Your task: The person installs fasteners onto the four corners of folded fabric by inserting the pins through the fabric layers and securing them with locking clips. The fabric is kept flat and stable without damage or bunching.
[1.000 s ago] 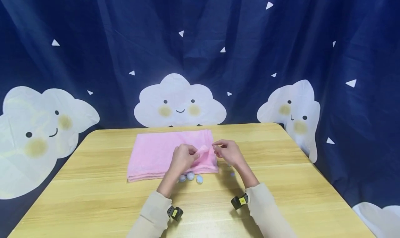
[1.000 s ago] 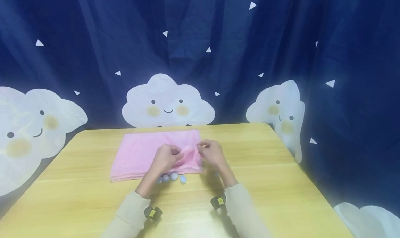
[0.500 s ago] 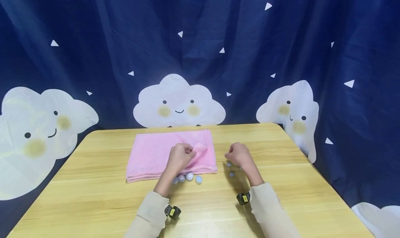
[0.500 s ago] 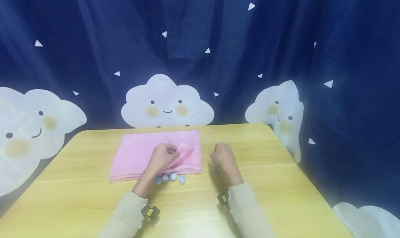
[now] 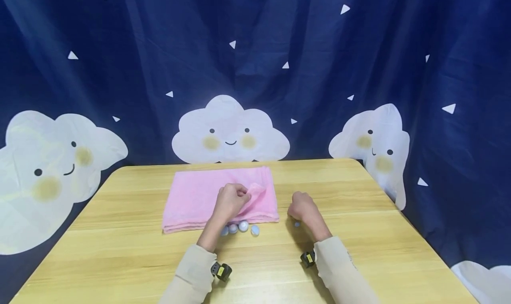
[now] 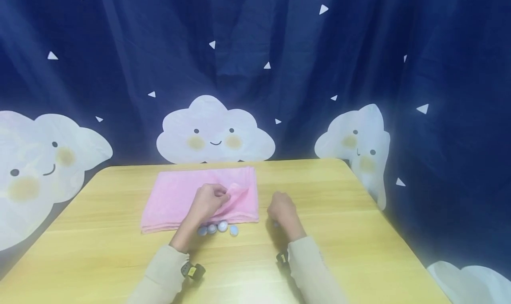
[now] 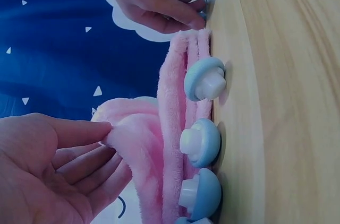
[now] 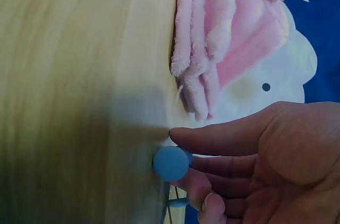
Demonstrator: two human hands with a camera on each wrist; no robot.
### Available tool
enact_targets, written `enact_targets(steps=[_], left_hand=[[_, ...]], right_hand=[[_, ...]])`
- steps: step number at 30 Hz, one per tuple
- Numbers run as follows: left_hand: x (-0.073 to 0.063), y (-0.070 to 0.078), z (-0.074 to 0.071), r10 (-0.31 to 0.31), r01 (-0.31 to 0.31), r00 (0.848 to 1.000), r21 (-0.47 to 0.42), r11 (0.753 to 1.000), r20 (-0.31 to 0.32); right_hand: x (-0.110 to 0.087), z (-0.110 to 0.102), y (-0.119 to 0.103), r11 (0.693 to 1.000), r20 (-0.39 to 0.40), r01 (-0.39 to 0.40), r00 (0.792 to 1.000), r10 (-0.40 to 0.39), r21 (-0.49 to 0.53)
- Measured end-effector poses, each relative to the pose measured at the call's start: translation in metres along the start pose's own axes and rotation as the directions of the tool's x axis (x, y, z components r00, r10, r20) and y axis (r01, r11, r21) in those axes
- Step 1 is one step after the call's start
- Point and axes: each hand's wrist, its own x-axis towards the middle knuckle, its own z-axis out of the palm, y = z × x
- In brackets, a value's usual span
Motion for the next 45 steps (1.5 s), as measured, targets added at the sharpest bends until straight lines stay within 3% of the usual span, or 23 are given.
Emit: enact_targets(steps=[6,11,14,20,24,32,38,45], left_hand=[[0.0,0.001,0.001,-0.01,0.01,1.0,0.002,1.0,-0.002],[0.0,0.001,0.002,-0.01,0.01,1.0,-0.011,1.0,-0.009],[0.0,0.0,0.004,0.0,0.0,1.0,-0.026,1.0,-0.011],[0.001,-0.001,0.007,0.01,-0.012,1.0,-0.09,0.996,-0.024],[0.001,0.0,0.008,0.018,-0.023,0.999,-0.152,0.988,-0.032],[-0.001,0.002,0.007,0.011,-0.012,1.0,-0.23,0.973,-0.004],[-0.002,0.004,0.007,0.019,-0.014,1.0,-0.225,0.974,0.018],[-0.003,0.004,0.008,0.069,-0.061,0.997,-0.211,0.975,0.027]], right_hand=[[-0.003,-0.004,-0.003,0.995,-0.059,0.031,0.998,-0.026,0.093],[-0.004,-0.008,-0.011,0.956,-0.153,0.13,0.984,-0.092,0.261],[-0.004,-0.009,-0.017,0.902,-0.156,0.168,0.981,-0.114,0.398],[-0.006,-0.006,-0.031,0.717,-0.114,0.189,0.982,-0.151,0.671],[-0.006,0.001,-0.036,0.657,-0.089,0.176,0.983,-0.163,0.733],[-0.009,0.007,-0.043,0.664,-0.085,0.162,0.985,-0.147,0.73],[-0.007,0.011,-0.043,0.66,-0.079,0.152,0.987,-0.14,0.736],[-0.008,0.011,-0.044,0.659,-0.079,0.146,0.988,-0.13,0.738]])
